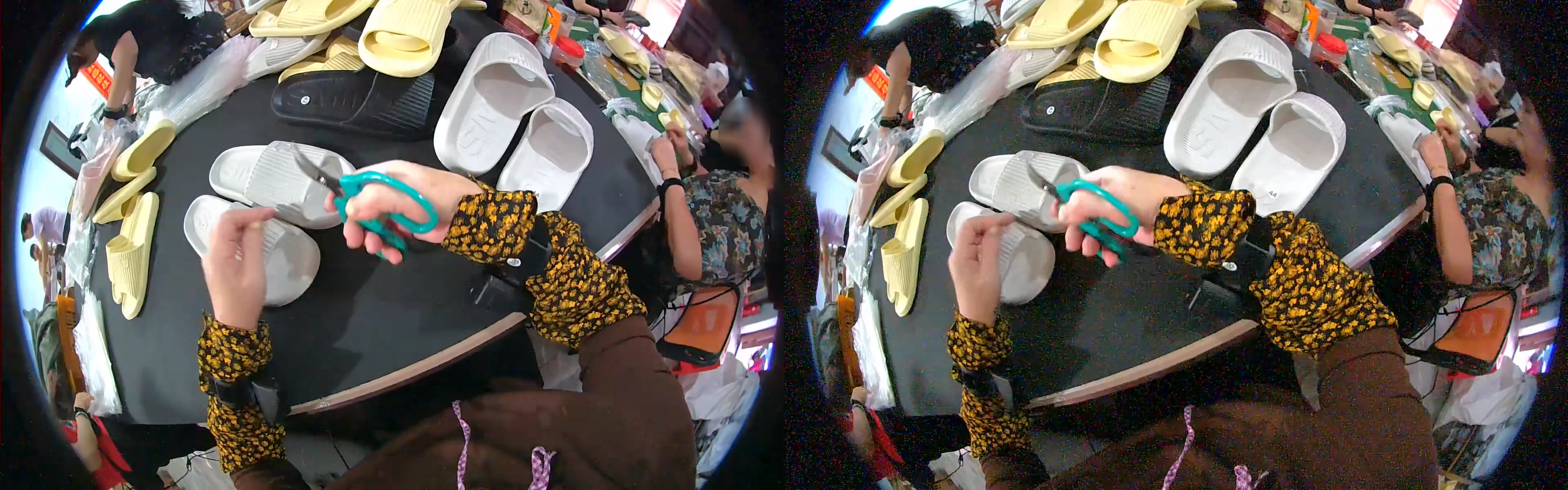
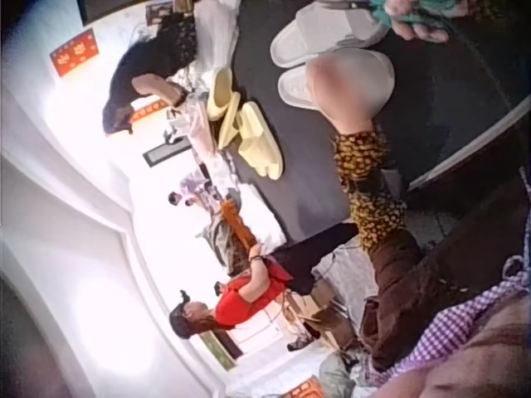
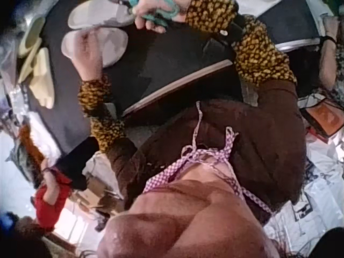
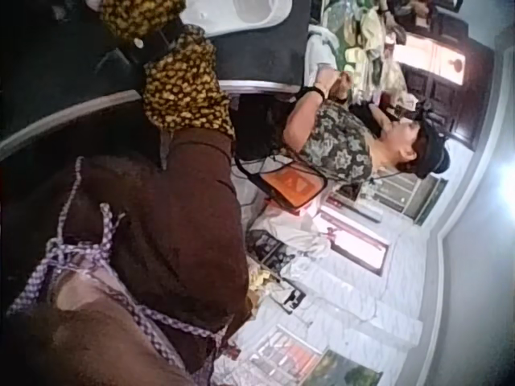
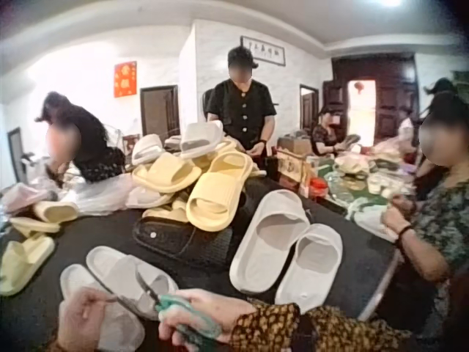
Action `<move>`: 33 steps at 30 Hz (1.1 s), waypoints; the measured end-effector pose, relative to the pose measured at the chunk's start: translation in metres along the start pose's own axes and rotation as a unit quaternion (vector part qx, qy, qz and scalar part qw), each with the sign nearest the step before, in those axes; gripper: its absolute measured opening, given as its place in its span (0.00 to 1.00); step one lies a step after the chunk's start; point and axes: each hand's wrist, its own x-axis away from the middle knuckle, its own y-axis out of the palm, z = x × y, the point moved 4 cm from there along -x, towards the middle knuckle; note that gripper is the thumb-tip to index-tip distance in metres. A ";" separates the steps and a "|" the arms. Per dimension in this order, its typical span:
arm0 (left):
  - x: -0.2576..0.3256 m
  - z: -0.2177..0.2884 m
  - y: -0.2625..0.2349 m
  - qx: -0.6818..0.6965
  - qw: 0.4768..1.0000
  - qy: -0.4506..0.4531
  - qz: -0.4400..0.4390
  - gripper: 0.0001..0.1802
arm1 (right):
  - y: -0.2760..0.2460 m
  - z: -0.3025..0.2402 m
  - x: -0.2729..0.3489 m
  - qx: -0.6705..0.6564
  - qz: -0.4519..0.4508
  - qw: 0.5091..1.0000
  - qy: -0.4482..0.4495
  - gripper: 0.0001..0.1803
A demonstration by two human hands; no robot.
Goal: Trim excess material from sandals using scissors.
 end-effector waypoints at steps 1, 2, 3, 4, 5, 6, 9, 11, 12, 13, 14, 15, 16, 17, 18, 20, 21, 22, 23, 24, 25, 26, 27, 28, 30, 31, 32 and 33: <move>0.003 0.002 0.004 -0.077 0.996 0.039 -0.038 0.04 | -0.001 -0.002 -0.001 -0.009 0.000 1.000 -0.002 0.19; 0.005 0.005 0.009 -0.154 0.982 0.078 -0.075 0.04 | -0.002 -0.003 -0.001 -0.018 -0.001 1.000 -0.005 0.19; 0.007 0.011 0.015 -0.176 0.974 0.107 -0.096 0.05 | -0.001 -0.003 -0.001 -0.017 0.001 1.000 -0.005 0.19; 0.007 0.015 0.018 -0.174 0.974 0.108 -0.096 0.05 | -0.001 -0.003 -0.002 -0.015 0.007 1.000 0.002 0.19; 0.008 0.021 0.021 -0.192 0.966 0.134 -0.109 0.04 | -0.002 -0.002 -0.003 -0.013 0.014 1.000 0.010 0.19; 0.009 0.024 0.024 -0.209 0.957 0.161 -0.122 0.04 | -0.002 -0.002 -0.002 -0.013 0.015 1.000 0.010 0.19; 0.011 0.022 0.025 -0.182 0.957 0.151 -0.165 0.03 | -0.002 -0.002 -0.001 -0.010 0.007 1.000 -0.003 0.19; 0.015 0.022 0.024 -0.172 0.957 0.144 -0.186 0.03 | 0.000 -0.004 -0.002 -0.009 0.004 1.000 -0.006 0.20; 0.015 0.016 0.023 -0.050 0.981 0.054 -0.179 0.03 | -0.002 -0.004 -0.001 -0.009 0.008 1.000 -0.007 0.20; 0.015 0.010 0.024 0.073 0.982 -0.039 -0.168 0.03 | -0.003 -0.004 0.000 -0.007 0.011 1.000 -0.010 0.20; 0.014 0.010 0.024 0.075 0.982 -0.037 -0.171 0.03 | -0.005 -0.004 0.001 -0.004 0.015 1.000 -0.014 0.20; 0.011 0.008 0.015 0.128 0.981 -0.074 -0.125 0.04 | -0.005 -0.004 0.001 -0.005 0.014 1.000 -0.015 0.20; 0.009 0.003 0.006 0.179 0.975 -0.109 -0.078 0.06 | -0.004 -0.003 0.001 -0.003 0.011 1.000 -0.013 0.20; 0.006 -0.003 0.000 0.204 0.971 -0.120 -0.038 0.06 | -0.004 -0.003 0.002 -0.002 0.007 1.000 -0.010 0.20; 0.005 -0.007 -0.007 0.234 0.964 -0.122 -0.013 0.06 | -0.003 -0.002 0.001 -0.001 0.005 1.000 -0.011 0.20; 0.003 -0.012 -0.013 0.317 0.939 -0.133 0.020 0.06 | 0.000 0.004 -0.002 -0.011 -0.024 1.000 0.010 0.21; 0.003 -0.013 -0.012 0.318 0.939 -0.133 0.020 0.06 | 0.001 0.008 -0.002 -0.021 -0.041 0.999 0.020 0.21; 0.002 -0.014 -0.011 0.343 0.930 -0.132 0.025 0.05 | 0.001 0.014 -0.003 -0.025 -0.047 0.998 0.022 0.21; 0.001 -0.015 -0.010 0.369 0.920 -0.130 0.031 0.05 | 0.002 0.017 -0.004 -0.033 -0.068 0.997 0.029 0.22; 0.001 -0.014 -0.010 0.369 0.920 -0.130 0.031 0.05 | 0.005 0.020 -0.004 -0.040 -0.089 0.995 0.037 0.23; 0.001 -0.012 -0.009 0.372 0.918 -0.131 0.037 0.04 | 0.006 0.022 -0.004 -0.055 -0.113 0.991 0.048 0.25; 0.001 -0.011 -0.009 0.376 0.916 -0.131 0.043 0.04 | 0.007 0.024 -0.004 -0.055 -0.113 0.991 0.049 0.25; 0.001 -0.012 -0.010 0.376 0.916 -0.131 0.044 0.04 | 0.009 0.027 -0.004 -0.070 -0.119 0.989 0.062 0.25; 0.001 -0.013 -0.010 0.378 0.916 -0.129 0.044 0.04 | 0.012 0.030 -0.003 -0.086 -0.124 0.986 0.075 0.26; 0.000 -0.013 -0.011 0.381 0.915 -0.126 0.045 0.04 | 0.017 0.031 0.000 -0.094 -0.126 0.984 0.081 0.26; 0.000 -0.012 -0.012 0.392 0.910 -0.127 0.051 0.04 | 0.019 0.033 0.000 -0.107 -0.132 0.981 0.094 0.26; 0.000 -0.011 -0.013 0.403 0.905 -0.127 0.057 0.05 | 0.021 0.034 0.001 -0.119 -0.138 0.977 0.106 0.26; 0.000 -0.011 -0.012 0.403 0.904 -0.127 0.057 0.05 | 0.020 0.037 -0.001 -0.117 -0.145 0.976 0.116 0.26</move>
